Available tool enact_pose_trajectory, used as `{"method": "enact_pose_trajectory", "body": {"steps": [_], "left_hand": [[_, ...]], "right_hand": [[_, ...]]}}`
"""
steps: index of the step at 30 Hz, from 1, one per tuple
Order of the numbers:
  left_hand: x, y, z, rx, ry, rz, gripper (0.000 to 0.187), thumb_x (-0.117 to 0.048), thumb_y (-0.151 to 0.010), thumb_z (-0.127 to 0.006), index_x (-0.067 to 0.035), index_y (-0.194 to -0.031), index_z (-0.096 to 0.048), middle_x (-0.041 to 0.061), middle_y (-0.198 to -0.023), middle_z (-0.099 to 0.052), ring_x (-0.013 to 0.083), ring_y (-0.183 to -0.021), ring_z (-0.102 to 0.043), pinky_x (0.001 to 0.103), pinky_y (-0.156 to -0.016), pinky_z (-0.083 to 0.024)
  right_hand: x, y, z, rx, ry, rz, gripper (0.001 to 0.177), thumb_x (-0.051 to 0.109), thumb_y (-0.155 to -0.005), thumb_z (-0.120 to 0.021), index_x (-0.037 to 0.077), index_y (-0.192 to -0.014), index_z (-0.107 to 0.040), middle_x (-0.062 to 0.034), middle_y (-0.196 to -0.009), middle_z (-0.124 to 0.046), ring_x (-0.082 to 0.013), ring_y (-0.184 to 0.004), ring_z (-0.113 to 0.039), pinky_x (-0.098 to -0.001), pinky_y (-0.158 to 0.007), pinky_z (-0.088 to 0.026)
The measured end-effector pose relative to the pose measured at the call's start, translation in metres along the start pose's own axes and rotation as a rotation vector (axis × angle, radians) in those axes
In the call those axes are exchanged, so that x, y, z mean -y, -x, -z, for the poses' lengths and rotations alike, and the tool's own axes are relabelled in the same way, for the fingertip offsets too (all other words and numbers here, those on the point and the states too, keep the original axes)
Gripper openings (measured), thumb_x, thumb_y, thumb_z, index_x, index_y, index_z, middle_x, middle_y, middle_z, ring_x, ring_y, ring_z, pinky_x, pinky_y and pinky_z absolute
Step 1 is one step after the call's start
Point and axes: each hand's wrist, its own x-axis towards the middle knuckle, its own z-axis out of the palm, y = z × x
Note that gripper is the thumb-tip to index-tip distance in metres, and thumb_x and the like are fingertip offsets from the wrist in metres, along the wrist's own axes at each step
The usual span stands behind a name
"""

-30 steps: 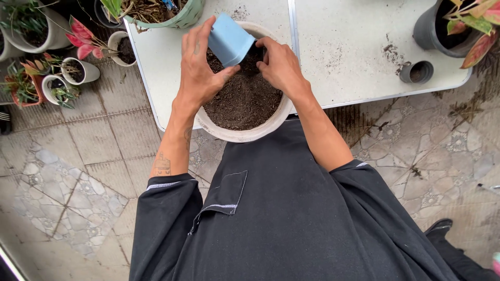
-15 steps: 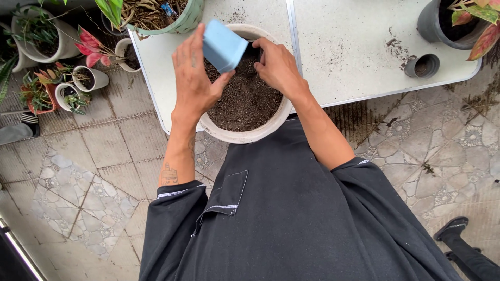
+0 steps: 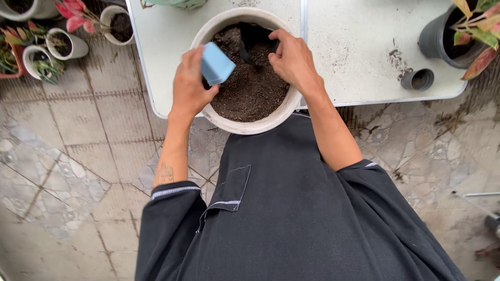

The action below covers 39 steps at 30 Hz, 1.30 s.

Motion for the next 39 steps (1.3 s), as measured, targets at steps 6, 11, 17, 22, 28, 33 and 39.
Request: {"method": "enact_pose_trajectory", "body": {"steps": [6,11,17,22,28,33,39], "left_hand": [[0.028,-0.004,-0.054,0.093,-0.399,-0.240,0.090,0.009,-0.078,-0.075,-0.002,-0.160,-0.039,0.025,-0.152,-0.051,0.0417,-0.146,-0.042,0.055,-0.124,-0.022],[0.023,0.004,-0.052,0.078,-0.402,-0.204,0.095,-0.018,-0.070,-0.085,0.004,-0.152,-0.043,0.024,-0.137,-0.057,0.0383,-0.129,-0.057,0.052,-0.117,-0.034],[0.019,0.003,-0.049,0.192,-0.476,-0.092,0.106,-0.058,-0.074,-0.079,0.007,-0.150,-0.043,0.020,-0.122,-0.063,0.0336,-0.108,-0.060,0.044,-0.106,-0.041],[0.009,0.003,-0.041,0.231,-0.437,-0.034,0.100,-0.069,-0.079,-0.072,-0.001,-0.149,-0.048,0.020,-0.115,-0.064,0.0343,-0.096,-0.060,0.044,-0.094,-0.042],[-0.012,0.003,-0.013,0.242,-0.195,0.166,0.086,-0.065,-0.086,-0.062,-0.004,-0.147,-0.052,0.021,-0.126,-0.065,0.0393,-0.101,-0.058,0.049,-0.099,-0.039],[-0.002,0.013,-0.002,0.093,0.624,0.390,0.073,-0.054,-0.087,-0.069,-0.013,-0.145,-0.053,0.024,-0.122,-0.068,0.0344,-0.104,-0.073,0.046,-0.083,-0.066],[0.002,0.015,0.002,-0.033,0.801,0.374,0.075,-0.053,-0.084,-0.074,-0.012,-0.145,-0.056,0.013,-0.117,-0.065,0.0250,-0.101,-0.070,0.034,-0.081,-0.060]], "right_hand": [[-0.005,-0.002,0.002,-0.023,0.061,0.018,0.039,0.005,-0.094,-0.068,0.005,-0.132,-0.061,-0.0006,-0.077,-0.066,-0.0186,-0.073,-0.064,-0.0404,-0.071,-0.052],[-0.004,-0.001,0.003,-0.015,0.047,-0.003,0.041,0.003,-0.094,-0.066,0.005,-0.134,-0.060,-0.0010,-0.077,-0.067,-0.0172,-0.072,-0.066,-0.0398,-0.072,-0.055],[-0.004,-0.004,0.002,-0.007,0.056,0.018,0.044,0.002,-0.094,-0.066,0.003,-0.137,-0.058,-0.0011,-0.078,-0.066,-0.0169,-0.074,-0.066,-0.0410,-0.074,-0.056],[-0.008,-0.007,0.000,0.002,0.081,0.007,0.047,0.003,-0.092,-0.065,0.004,-0.138,-0.057,-0.0009,-0.079,-0.067,-0.0189,-0.076,-0.066,-0.0431,-0.074,-0.055],[-0.008,-0.007,0.002,0.010,0.087,0.004,0.045,0.002,-0.094,-0.065,0.003,-0.138,-0.057,-0.0011,-0.080,-0.069,-0.0181,-0.076,-0.068,-0.0429,-0.075,-0.057],[-0.009,-0.010,0.000,-0.021,0.096,0.024,0.040,0.016,-0.098,-0.065,0.005,-0.136,-0.059,-0.0017,-0.079,-0.071,-0.0235,-0.079,-0.069,-0.0476,-0.075,-0.054],[-0.013,-0.013,-0.006,-0.071,0.161,0.076,0.041,0.014,-0.099,-0.065,0.005,-0.138,-0.058,-0.0078,-0.081,-0.069,-0.0260,-0.076,-0.068,-0.0478,-0.070,-0.056]]}}
